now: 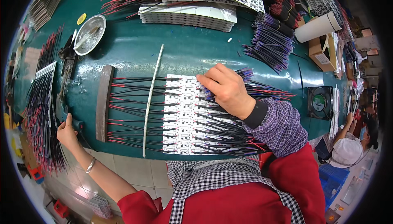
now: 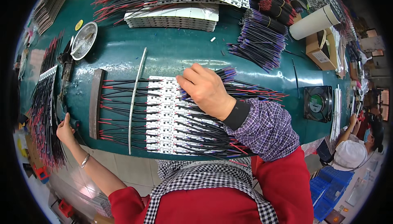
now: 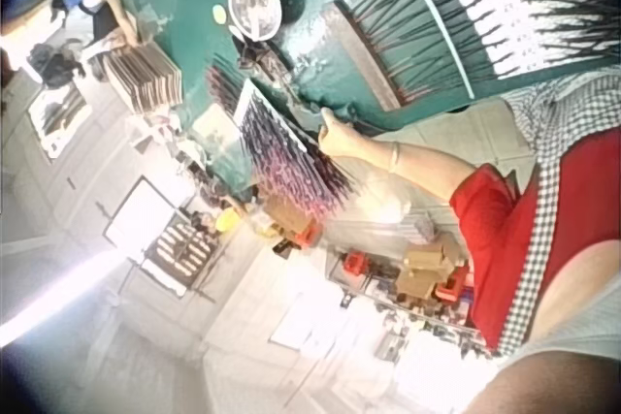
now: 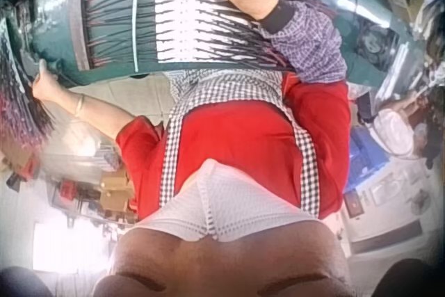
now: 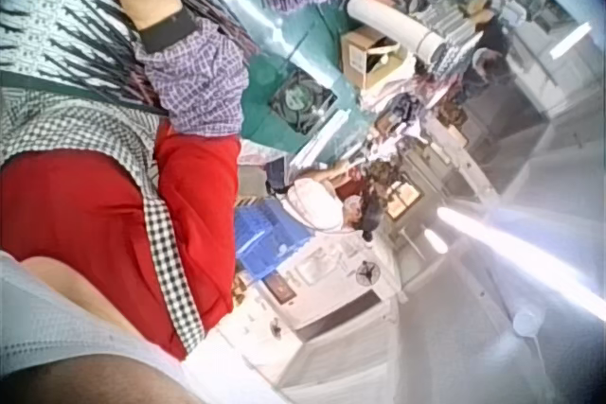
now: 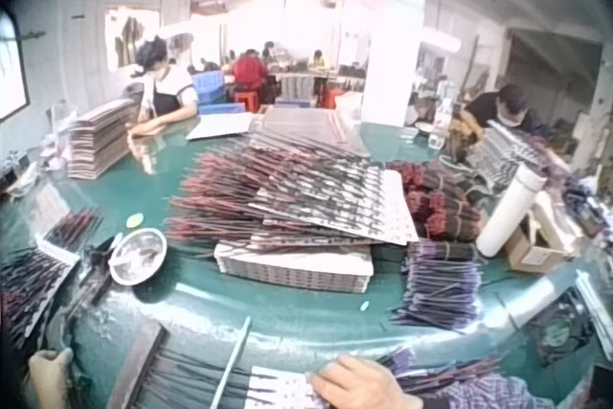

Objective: The person aligns wires onto circuit board strips by hand and solders the wire connections onto the boards using a handheld soldering tool.

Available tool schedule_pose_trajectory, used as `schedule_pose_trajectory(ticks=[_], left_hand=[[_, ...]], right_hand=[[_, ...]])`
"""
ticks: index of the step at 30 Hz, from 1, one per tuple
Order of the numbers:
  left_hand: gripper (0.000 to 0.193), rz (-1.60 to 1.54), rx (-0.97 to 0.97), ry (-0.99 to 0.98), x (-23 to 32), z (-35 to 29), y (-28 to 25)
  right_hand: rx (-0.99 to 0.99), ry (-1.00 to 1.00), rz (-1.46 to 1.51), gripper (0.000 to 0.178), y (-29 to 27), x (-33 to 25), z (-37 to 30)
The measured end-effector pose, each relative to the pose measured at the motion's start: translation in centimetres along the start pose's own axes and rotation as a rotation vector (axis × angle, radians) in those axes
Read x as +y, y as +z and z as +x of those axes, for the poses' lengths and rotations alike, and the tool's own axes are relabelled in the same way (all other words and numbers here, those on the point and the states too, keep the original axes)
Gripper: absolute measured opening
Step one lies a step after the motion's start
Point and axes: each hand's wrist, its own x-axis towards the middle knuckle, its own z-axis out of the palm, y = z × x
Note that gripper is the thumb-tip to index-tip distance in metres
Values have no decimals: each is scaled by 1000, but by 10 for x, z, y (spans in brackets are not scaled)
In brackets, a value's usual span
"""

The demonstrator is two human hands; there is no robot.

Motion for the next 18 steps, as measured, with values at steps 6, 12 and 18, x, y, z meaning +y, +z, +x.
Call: schedule_pose_trajectory(ticks=[6, 12, 18], left_hand=[[36, -866, -53, 16, -14, -41, -16], [46, -1295, -331, 209, 25, -150, -66], [64, -1190, -775, 71, 79, -234, -47]], right_hand=[[-5, -5, -22, 26, -1, -1, 0], [6, -15, -7, 21, 2, -3, 6], [-2, -20, -57, 18, 3, -2, 4]])
